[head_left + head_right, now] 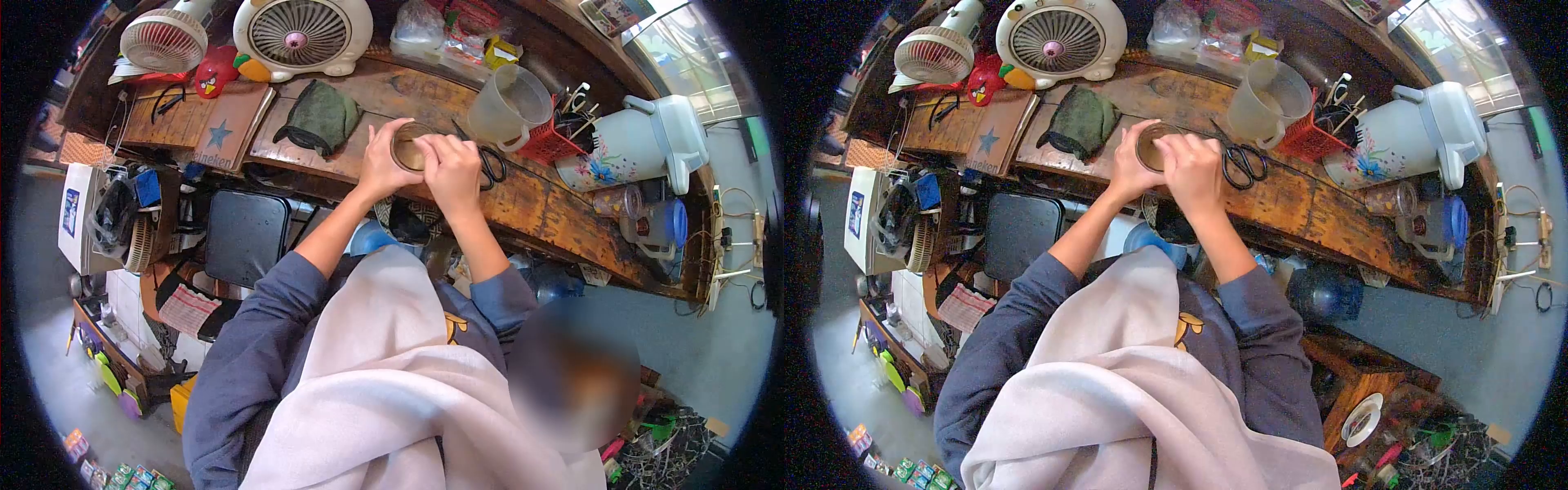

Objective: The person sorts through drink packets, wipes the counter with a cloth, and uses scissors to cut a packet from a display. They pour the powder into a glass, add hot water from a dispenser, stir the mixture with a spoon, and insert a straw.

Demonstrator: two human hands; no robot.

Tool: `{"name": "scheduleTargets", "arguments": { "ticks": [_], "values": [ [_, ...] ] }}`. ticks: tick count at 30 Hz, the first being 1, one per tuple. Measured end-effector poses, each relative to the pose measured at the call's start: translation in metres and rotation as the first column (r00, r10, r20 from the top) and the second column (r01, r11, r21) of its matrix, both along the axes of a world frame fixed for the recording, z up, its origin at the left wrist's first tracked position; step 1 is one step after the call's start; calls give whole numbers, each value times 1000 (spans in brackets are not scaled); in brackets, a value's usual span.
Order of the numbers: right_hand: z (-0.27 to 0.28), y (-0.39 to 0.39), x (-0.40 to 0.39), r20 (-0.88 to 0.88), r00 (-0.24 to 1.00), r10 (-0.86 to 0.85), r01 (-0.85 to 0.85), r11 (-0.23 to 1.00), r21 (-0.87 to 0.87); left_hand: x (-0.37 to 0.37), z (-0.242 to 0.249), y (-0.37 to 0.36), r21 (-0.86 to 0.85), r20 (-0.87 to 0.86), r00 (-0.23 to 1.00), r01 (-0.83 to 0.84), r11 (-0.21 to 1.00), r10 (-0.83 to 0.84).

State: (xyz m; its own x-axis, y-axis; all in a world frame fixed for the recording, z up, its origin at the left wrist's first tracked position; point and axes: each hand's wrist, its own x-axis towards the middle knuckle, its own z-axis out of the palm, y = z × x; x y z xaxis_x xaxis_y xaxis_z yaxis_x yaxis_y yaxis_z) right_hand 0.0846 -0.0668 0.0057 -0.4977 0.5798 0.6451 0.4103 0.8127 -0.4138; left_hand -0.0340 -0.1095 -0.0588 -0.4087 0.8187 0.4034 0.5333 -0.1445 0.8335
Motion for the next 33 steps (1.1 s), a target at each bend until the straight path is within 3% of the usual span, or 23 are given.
{"name": "scheduleTargets", "arguments": {
  "ticks": [3,5,6,9,11,16,18,19,20,21,22,23,24,25,26,27,31,33],
  "values": [
    [3,4,3,66,993,-102,103,995,-18,-3,-2,-1,20,-26,999,32,999,-32],
    [2,3,6,70,993,-91,103,974,-200,-3,0,-1,20,-31,999,30,999,-29],
    [-1,3,4,-20,999,-27,24,988,-155,-2,0,-1,20,-34,999,30,999,-30],
    [2,7,2,-15,998,-62,61,998,-3,-2,-3,1,-16,40,998,57,998,-56],
    [3,5,4,42,991,-125,125,992,2,-2,-1,0,-5,22,998,59,998,-59],
    [1,0,6,111,993,-40,61,980,-191,0,-3,1,22,50,998,30,999,-31],
    [34,7,25,126,989,-75,91,987,-130,-2,-8,3,67,126,992,10,998,-19],
    [71,21,46,99,984,-149,141,987,79,-6,-12,4,59,156,987,14,998,-23],
    [97,49,75,-87,971,-224,224,975,-5,-8,-12,4,57,166,986,10,998,-19],
    [141,80,109,-88,889,-449,458,870,181,-9,-12,3,51,175,985,2,999,-11],
    [173,134,160,78,650,-756,734,651,193,-10,-12,3,57,174,984,11,998,-20],
    [193,171,192,-38,393,-919,805,323,498,-11,-12,4,58,175,984,11,998,-21],
    [212,197,215,83,298,-951,837,302,456,-11,-11,5,56,176,984,9,998,-19],
    [221,234,243,74,296,-952,840,296,455,-9,-9,5,65,172,985,12,998,-23],
    [228,274,273,352,471,-809,834,538,121,-7,-8,5,57,189,982,1,998,-12],
    [230,295,291,512,661,-549,731,625,-273,-5,-6,4,45,204,979,-5,999,-4],
    [229,299,284,471,691,-549,689,697,-198,-6,-12,5,96,276,961,4,995,-31],
    [225,298,282,202,916,-348,402,814,-420,-4,-9,5,69,238,971,-5,998,-11]
  ]
}}
